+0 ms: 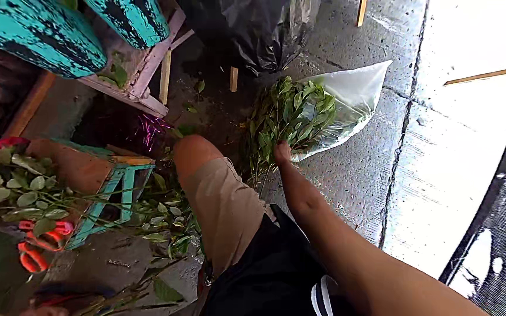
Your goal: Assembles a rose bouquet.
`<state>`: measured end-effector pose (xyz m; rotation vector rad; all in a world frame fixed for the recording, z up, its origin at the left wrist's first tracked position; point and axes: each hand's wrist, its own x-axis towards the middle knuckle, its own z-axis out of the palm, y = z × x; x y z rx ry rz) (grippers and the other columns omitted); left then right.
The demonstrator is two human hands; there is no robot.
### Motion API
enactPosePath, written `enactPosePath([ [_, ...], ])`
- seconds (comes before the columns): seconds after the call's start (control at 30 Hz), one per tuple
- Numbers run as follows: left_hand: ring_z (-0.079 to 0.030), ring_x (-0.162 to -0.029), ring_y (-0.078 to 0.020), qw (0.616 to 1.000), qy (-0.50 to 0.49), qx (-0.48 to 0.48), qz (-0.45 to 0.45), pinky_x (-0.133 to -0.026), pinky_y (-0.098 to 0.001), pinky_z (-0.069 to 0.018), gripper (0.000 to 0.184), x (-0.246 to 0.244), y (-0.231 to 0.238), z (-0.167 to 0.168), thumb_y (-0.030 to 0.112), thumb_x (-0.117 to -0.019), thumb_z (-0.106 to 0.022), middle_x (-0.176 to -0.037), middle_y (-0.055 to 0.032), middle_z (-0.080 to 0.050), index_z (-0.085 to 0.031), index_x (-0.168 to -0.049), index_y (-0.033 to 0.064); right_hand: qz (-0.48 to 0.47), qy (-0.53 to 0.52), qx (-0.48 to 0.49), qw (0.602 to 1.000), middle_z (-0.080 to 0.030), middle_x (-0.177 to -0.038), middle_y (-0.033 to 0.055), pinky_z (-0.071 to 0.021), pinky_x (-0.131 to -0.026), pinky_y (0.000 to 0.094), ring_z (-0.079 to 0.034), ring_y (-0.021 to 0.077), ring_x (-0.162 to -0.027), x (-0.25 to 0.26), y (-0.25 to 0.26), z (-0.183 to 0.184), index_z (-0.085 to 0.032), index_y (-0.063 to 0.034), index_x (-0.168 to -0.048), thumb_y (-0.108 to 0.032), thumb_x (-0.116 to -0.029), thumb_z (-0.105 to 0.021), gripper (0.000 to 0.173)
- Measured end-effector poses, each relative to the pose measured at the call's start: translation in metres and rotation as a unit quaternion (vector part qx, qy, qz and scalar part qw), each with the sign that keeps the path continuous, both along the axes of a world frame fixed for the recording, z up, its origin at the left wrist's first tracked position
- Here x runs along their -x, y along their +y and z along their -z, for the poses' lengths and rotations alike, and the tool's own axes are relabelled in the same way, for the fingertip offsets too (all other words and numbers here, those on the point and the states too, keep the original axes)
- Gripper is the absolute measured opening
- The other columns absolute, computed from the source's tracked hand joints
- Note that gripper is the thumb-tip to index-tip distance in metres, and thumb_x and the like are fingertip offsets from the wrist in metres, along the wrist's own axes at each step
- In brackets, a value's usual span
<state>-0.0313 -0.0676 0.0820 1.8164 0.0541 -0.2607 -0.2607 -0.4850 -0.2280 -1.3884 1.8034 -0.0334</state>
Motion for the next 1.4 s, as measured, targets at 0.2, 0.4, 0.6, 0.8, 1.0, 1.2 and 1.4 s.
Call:
enactPosePath([
  [0.2, -0.062, -0.06, -0.008, 0.999, -0.025, -0.026, -0.035, -0.06, -0.0246, -0.0546, 0.041, -0.035, 0.057, 0.05, 0.03, -0.1134, -0.033, -0.069, 0.0052, -0.063, -0.067, -0.11, 0.0057, 0.035, -0.109, 0.145, 0.983, -0.065, -0.123, 0.0221, -0.0526, -0.091, 0.0623, -0.065, 0.0397, -0.111, 0.025, 0.024, -0.002, -0.052, -0.0061, -0.137, -0.037, -0.1066, -0.044, 0.044],
  [0.4, -0.051, -0.044, -0.0082, 0.998, -0.042, 0.049, -0.002, -0.049, -0.0254, -0.0501, 0.047, -0.047, 0.077, 0.063, 0.035, -0.1129, -0.034, -0.052, 0.0085, -0.047, -0.062, -0.086, 0.0094, -0.022, -0.09, 0.259, 0.961, -0.071, -0.096, 0.019, -0.0559, -0.082, 0.0586, -0.071, 0.0382, -0.091, 0.05, 0.048, -0.045, -0.053, -0.0071, -0.134, -0.04, -0.1107, -0.032, 0.045],
  [0.6, -0.042, -0.041, -0.0017, 0.992, -0.046, 0.117, -0.004, -0.043, -0.0191, -0.0429, 0.04, -0.042, 0.078, 0.053, 0.033, -0.1131, -0.03, -0.053, 0.014, -0.042, -0.063, -0.105, 0.0121, -0.266, -0.175, 0.443, 0.838, -0.069, -0.08, 0.0137, -0.0575, -0.063, 0.0518, -0.069, 0.0307, -0.068, -0.008, 0.025, -0.144, -0.062, 0.0001, -0.118, -0.031, -0.1068, -0.048, 0.036],
  [0.8, -0.042, -0.045, -0.0025, 0.979, -0.124, 0.162, -0.015, -0.046, -0.0199, -0.0429, 0.028, -0.041, 0.084, 0.037, 0.027, -0.1097, -0.046, -0.06, 0.0113, -0.048, -0.068, -0.107, 0.0092, -0.451, -0.324, 0.371, 0.745, -0.069, -0.093, 0.0149, -0.0571, -0.077, 0.0493, -0.069, 0.0265, -0.083, -0.156, 0.047, -0.295, -0.064, -0.002, -0.12, -0.03, -0.1111, -0.039, 0.039],
  [1.0, -0.048, -0.051, -0.0044, 0.954, -0.168, 0.244, -0.038, -0.054, -0.0228, -0.0476, 0.019, -0.053, 0.082, 0.01, 0.02, -0.1054, -0.054, -0.061, 0.0089, -0.053, -0.071, -0.104, 0.0106, -0.605, -0.495, 0.098, 0.615, -0.068, -0.092, 0.004, -0.0559, -0.062, 0.0292, -0.062, 0.0101, -0.07, -0.26, 0.176, -0.367, -0.068, -0.0051, -0.113, -0.026, -0.1116, -0.041, 0.034],
  [1.2, -0.048, -0.056, -0.0024, 0.955, -0.175, 0.225, -0.082, -0.055, -0.0214, -0.0467, 0.017, -0.07, 0.101, -0.003, 0.036, -0.103, -0.061, -0.067, 0.0101, -0.053, -0.068, -0.098, 0.0211, -0.731, -0.435, 0.021, 0.525, -0.068, -0.088, 0.005, -0.0578, -0.066, 0.0354, -0.064, 0.0136, -0.071, -0.295, 0.318, -0.333, -0.07, -0.0077, -0.108, -0.029, -0.1092, -0.049, 0.03],
  [1.4, -0.049, -0.057, -0.0037, 0.963, -0.081, 0.182, -0.181, -0.05, -0.0214, -0.0452, 0.021, -0.08, 0.129, 0.02, 0.032, -0.1009, -0.066, -0.083, 0.0044, -0.061, -0.066, -0.118, 0.0197, -0.641, -0.452, -0.038, 0.619, -0.069, -0.12, 0.0102, -0.0551, -0.1, 0.0388, -0.066, 0.0142, -0.11, -0.352, 0.389, -0.322, -0.061, -0.0043, -0.134, -0.035, -0.1061, -0.054, 0.042],
])
